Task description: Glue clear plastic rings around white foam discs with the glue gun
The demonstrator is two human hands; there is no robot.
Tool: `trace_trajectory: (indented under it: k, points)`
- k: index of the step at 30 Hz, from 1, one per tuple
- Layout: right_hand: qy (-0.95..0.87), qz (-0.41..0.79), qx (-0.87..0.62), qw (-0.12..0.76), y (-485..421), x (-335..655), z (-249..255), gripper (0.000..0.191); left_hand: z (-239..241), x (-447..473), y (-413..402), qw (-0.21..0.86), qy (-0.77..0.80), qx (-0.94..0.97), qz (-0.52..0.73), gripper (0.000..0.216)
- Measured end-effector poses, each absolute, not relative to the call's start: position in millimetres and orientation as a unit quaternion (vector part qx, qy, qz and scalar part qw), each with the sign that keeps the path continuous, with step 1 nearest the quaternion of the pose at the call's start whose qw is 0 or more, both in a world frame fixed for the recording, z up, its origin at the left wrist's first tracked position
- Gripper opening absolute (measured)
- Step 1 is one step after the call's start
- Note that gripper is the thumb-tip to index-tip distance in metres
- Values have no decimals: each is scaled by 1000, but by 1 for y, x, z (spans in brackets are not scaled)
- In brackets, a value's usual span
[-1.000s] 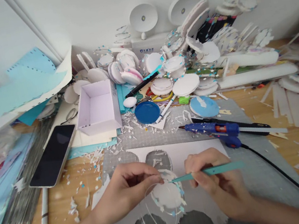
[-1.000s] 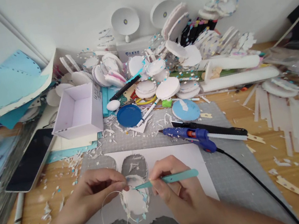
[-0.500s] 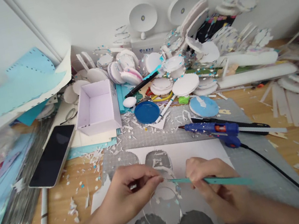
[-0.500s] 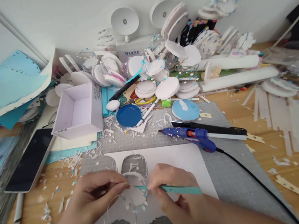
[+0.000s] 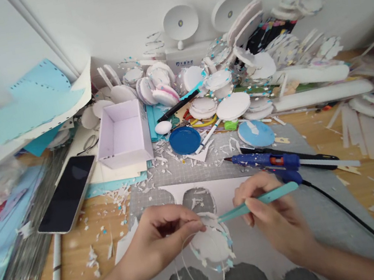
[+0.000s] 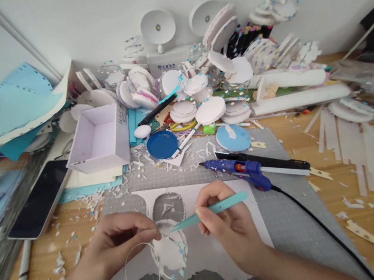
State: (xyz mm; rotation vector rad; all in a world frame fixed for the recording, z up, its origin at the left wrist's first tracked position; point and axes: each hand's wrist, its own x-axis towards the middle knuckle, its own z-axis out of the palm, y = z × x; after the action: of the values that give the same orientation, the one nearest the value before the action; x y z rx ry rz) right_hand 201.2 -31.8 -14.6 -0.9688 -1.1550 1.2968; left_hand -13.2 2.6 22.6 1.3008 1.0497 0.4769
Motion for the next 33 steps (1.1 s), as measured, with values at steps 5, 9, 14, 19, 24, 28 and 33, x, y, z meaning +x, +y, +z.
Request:
trace_trajectory:
  k: [5,9,14,19,24,28,33]
  points:
    - [-512,553,-386,531,-32,199,-11,5,23,-13,3,658,457,560,213,30]
    - [-506,556,-397,526,-33,196,-8,4,23,-12,2,660,461,554,209,30]
    - [-429,621,-412,511,-34,194,-10,7,21,-12,0,664,458,551,213,29]
    - [-344,693,-394,496,-32,193,-11,6,23,-12,1,690,446,526,221,24]
    - [-370,628,-399,555,-29,197,-10,14,23,-14,7,699,452,503,234,23]
    - [-450,520,-430,585,-37,214,-5,12,16,-18,12,674,477,515,231,25]
    - [-561,344,-501,563,-59,260,11,13,9,-17,15,658,482,539,210,30]
